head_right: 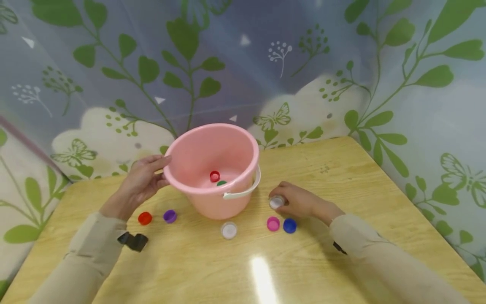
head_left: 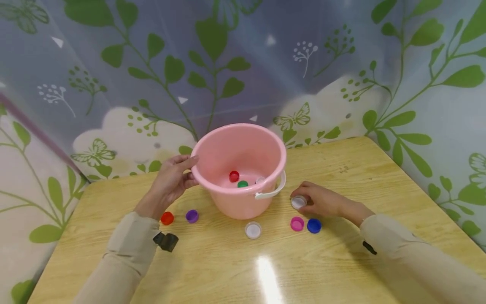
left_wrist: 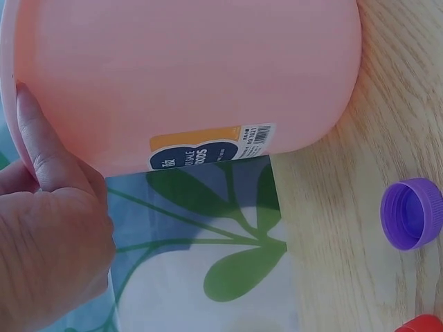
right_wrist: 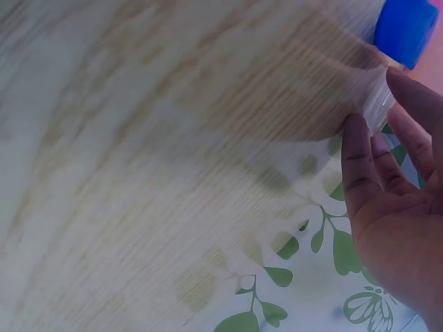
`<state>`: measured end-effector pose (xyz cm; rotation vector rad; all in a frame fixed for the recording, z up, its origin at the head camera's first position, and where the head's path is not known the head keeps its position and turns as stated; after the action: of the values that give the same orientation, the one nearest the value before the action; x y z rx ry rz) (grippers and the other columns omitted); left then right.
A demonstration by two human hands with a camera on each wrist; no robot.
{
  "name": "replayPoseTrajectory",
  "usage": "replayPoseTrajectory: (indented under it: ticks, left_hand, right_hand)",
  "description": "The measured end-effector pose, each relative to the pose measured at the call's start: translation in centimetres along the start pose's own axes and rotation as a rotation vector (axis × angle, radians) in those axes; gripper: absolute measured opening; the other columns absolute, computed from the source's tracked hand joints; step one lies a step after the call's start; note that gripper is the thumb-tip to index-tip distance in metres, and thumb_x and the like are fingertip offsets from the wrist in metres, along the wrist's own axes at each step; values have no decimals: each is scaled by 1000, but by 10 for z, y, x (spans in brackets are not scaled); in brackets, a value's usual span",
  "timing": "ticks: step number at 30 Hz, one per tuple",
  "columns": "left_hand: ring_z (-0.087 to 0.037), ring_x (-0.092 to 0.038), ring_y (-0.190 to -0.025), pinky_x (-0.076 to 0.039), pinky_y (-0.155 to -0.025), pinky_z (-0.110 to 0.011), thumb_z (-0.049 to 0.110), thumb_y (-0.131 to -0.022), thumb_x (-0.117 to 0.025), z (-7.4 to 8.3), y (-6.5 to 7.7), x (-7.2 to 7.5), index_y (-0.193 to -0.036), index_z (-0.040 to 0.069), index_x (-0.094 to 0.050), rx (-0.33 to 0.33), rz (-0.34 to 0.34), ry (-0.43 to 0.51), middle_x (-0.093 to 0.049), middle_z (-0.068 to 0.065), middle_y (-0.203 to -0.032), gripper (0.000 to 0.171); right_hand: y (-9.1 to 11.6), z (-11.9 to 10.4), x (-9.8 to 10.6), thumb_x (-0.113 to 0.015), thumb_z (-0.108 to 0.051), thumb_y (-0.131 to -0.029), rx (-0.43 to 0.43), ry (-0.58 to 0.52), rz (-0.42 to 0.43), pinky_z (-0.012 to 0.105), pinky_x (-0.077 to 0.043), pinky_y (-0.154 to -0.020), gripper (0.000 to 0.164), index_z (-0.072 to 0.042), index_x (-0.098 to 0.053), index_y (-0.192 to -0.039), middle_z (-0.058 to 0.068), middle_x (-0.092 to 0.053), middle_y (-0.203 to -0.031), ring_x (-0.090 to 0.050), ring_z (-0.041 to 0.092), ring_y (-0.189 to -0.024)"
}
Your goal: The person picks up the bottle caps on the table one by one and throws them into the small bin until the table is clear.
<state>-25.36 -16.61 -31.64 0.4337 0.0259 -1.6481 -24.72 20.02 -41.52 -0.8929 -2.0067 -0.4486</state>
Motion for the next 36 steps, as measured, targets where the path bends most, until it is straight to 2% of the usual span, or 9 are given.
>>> replayPoseTrajectory:
  ticks: [6,10,14,18,25,31,36]
  left_hand:
    - [-14,-57,-55,-57,-53,-21,14,-96,-60,-1,-3,-2,-115,-3,-45,10,1,-4,-57,-10,-80,30]
    - [-14,-57,-55,-57,-54,-21,14,-96,-59,-1,-4,-4,-116,-4,-45,10,-6,-5,-57,-10,-79,30]
    - [-14,-57,-55,-57,-54,-21,14,-97,-58,-1,-4,-4,-117,-5,-44,7,-14,-2,-57,-9,-78,31]
    - [-14,-58,-56,-57,-55,-21,14,-96,-59,-1,-4,-2,-115,-4,-45,8,-14,-2,-57,-10,-79,30]
    - [-14,-58,-57,-58,-57,-22,14,-96,-59,-1,-2,3,-114,-4,-45,4,-14,2,-57,-12,-84,29]
    - [-15,-58,-57,-58,-56,-23,14,-97,-59,-2,-1,3,-115,-4,-45,-3,-11,13,-57,-12,-83,29]
    - [-15,-58,-57,-58,-57,-23,13,-97,-59,-1,-1,1,-115,-4,-45,-6,-8,17,-56,-12,-84,29]
  right_hand:
    - [3,2,-1,-71,-15,-88,-21,20,8,31,-52,-77,30,-6,-64,-116,7,-54,-106,-53,18,-88]
    - [4,-1,9,-70,-15,-89,-44,52,51,28,-52,-73,34,-2,-62,-119,8,-55,-106,-54,15,-83]
    - [2,-8,31,-69,-12,-89,-65,50,123,30,-54,-71,38,2,-58,-123,12,-55,-109,-56,15,-82]
    - [-2,-18,56,-68,-14,-91,-94,44,175,31,-54,-71,41,-1,-56,-128,13,-53,-112,-55,16,-82]
    - [-17,-40,100,-66,-19,-93,-96,43,262,37,-56,-74,45,-4,-53,-133,13,-52,-115,-56,20,-87]
    - [-36,-66,134,-69,-16,-90,-52,49,350,36,-57,-76,45,-2,-55,-130,13,-53,-112,-58,22,-88]
    - [-55,-85,151,-69,-22,-90,-26,38,368,35,-55,-79,46,-4,-55,-130,11,-52,-118,-57,20,-92]
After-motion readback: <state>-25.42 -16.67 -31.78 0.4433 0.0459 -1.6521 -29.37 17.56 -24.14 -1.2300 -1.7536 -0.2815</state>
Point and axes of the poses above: each hand's wrist, its own y-axis away from the middle knuckle, its own x-axis out of the back of the hand, z = x × y, the point moved 3 cm from there along -y, towards the middle knuckle
